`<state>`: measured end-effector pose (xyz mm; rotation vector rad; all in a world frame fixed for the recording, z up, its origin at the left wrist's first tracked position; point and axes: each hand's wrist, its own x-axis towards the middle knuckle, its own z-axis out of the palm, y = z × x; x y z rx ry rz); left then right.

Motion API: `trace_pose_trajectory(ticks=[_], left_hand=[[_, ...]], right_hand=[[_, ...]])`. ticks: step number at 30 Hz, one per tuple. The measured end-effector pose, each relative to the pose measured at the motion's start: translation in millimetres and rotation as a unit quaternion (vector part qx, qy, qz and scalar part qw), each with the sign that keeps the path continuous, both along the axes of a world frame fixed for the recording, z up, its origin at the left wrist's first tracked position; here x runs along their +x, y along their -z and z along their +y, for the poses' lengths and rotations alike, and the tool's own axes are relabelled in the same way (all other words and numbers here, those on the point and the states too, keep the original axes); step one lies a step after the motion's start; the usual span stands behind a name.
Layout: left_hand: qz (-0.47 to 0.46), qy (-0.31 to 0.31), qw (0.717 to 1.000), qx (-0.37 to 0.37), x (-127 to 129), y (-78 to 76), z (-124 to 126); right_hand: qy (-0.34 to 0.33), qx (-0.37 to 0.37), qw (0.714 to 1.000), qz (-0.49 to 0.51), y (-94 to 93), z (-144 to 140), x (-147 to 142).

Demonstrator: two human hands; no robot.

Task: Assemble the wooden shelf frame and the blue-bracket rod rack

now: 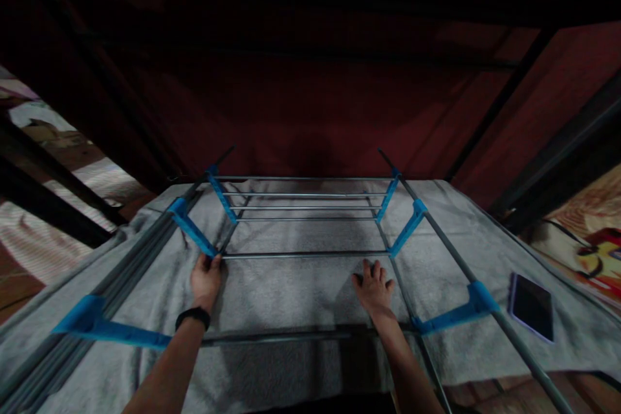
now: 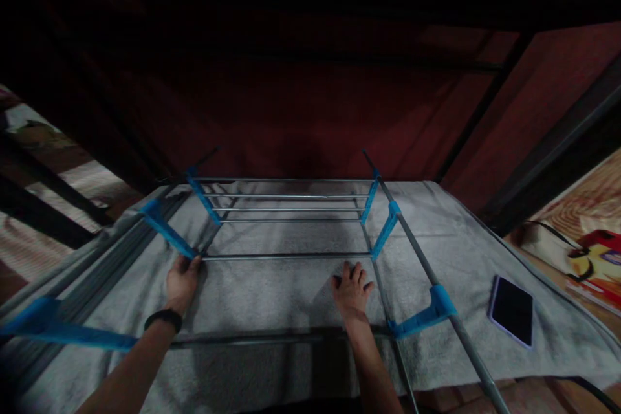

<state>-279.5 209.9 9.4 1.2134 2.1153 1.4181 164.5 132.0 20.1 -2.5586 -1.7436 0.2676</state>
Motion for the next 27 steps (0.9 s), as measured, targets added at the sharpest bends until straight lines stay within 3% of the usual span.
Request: trace_pose_trajectory(ticks=[11, 17, 20, 23, 27], left_hand=[[0.015, -0.008, 1.000, -0.002, 2.3, 9.1, -1.8], [0.011, -0.002, 1.000, -0.006, 7.1, 2.6, -6.8], [0.011, 0.015, 1.000, -0.005, 8.2, -1.6, -9.7], [0.005, 0.022, 1.000, -0.003, 9.2, -3.9, -11.1], [0.023, 0.007, 0.999, -0.025, 13.9, -6.3, -11.1]], right_hand=[[-0.001, 0.030, 0.997, -0.067, 23.2, -8.2, 1.2], [-0.015, 0.078, 0.994, -0.081, 28.0, -13.2, 1.0], [-0.022, 0.086, 0.996, -0.033, 26.8, -12.0, 11.0], [-0.009, 0.090, 0.992, 0.083, 23.5, -7.5, 33.0], [0.059, 0.204, 0.966, 0.145, 23.8, -3.5, 63.7]])
